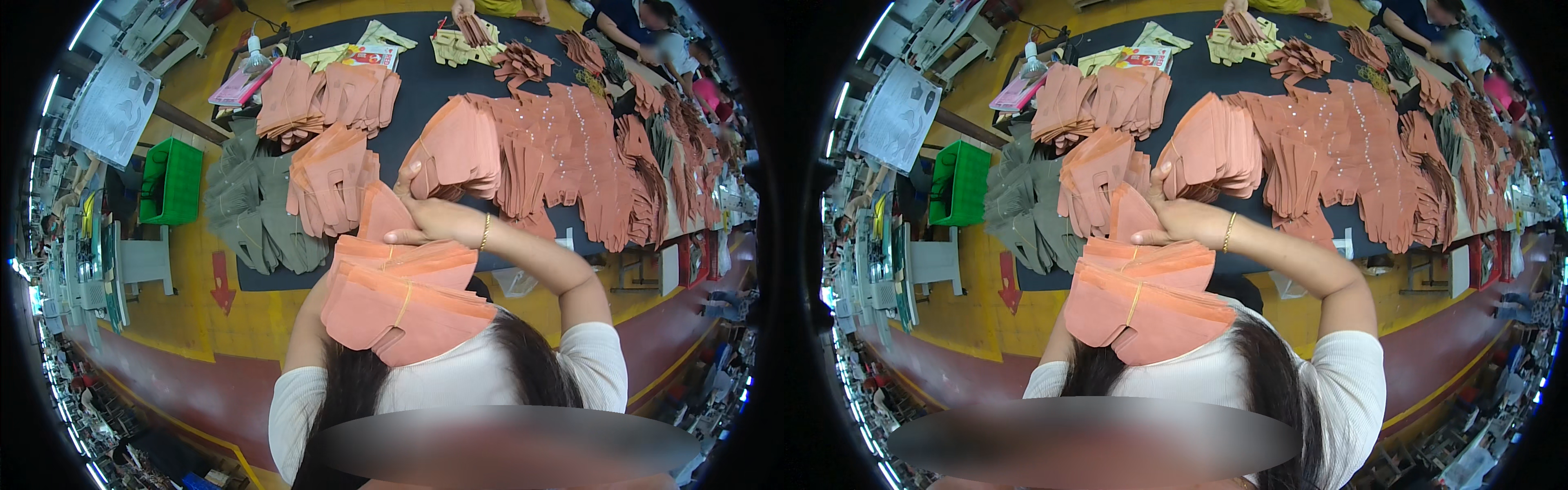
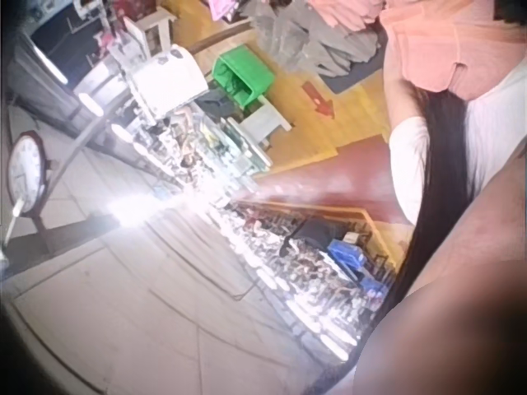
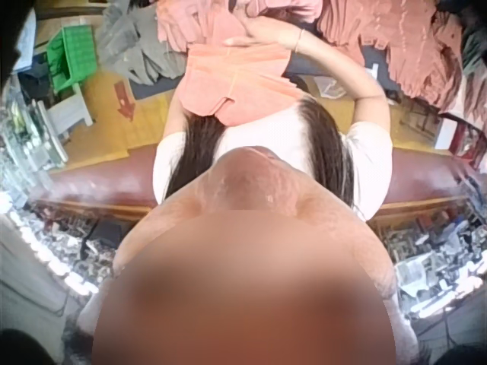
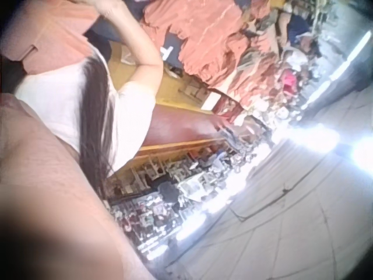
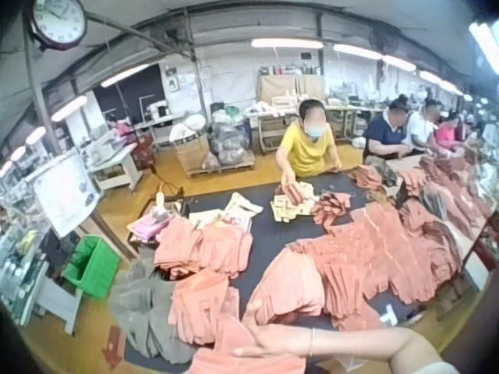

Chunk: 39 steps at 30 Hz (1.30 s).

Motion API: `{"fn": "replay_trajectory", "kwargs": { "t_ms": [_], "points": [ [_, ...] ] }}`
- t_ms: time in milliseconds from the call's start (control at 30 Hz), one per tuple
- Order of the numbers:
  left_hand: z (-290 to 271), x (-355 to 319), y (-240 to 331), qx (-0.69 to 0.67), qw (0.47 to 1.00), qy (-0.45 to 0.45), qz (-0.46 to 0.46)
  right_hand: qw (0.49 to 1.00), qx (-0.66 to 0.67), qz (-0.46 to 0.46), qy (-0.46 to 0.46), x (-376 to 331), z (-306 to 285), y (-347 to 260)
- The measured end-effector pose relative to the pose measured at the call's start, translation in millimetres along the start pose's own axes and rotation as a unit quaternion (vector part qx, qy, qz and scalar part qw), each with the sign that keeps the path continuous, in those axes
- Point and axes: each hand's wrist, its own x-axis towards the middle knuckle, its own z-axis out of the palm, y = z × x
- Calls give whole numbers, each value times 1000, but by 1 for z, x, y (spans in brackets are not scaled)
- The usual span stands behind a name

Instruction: The person sorts and stacks pre-cut fabric pieces on a worktable. They pick up green and pink fabric parts, align them, and place them into neat piles. The person also moves a red basket and handles a white tray while organizing the materials.

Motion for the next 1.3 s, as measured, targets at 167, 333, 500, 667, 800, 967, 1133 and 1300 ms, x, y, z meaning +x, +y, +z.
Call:
{"fn": "replay_trajectory", "kwargs": {
  "t_ms": [167,333,500,667,800,967,1133,1300],
  "points": [
    [2,-36,7,6,999,48,-22,955,-288,-4,-72,-24,-55,-51],
    [0,-81,15,11,993,110,-43,971,-185,-134,74,0,-181,-40],
    [-4,-114,20,-3,984,174,-46,778,-369,172,478,92,-279,58],
    [3,-148,20,-25,968,247,-42,721,-315,361,500,112,-282,193],
    [1,-172,22,-21,960,280,-23,705,-213,427,525,103,-293,242],
    [-15,-185,28,-22,968,248,42,697,-188,339,603,95,-298,213],
    [-52,-178,47,-32,975,181,121,768,-91,-2,634,143,-247,109],
    [-103,-191,84,-29,968,117,220,868,92,-227,432,221,-110,-65]
  ]
}}
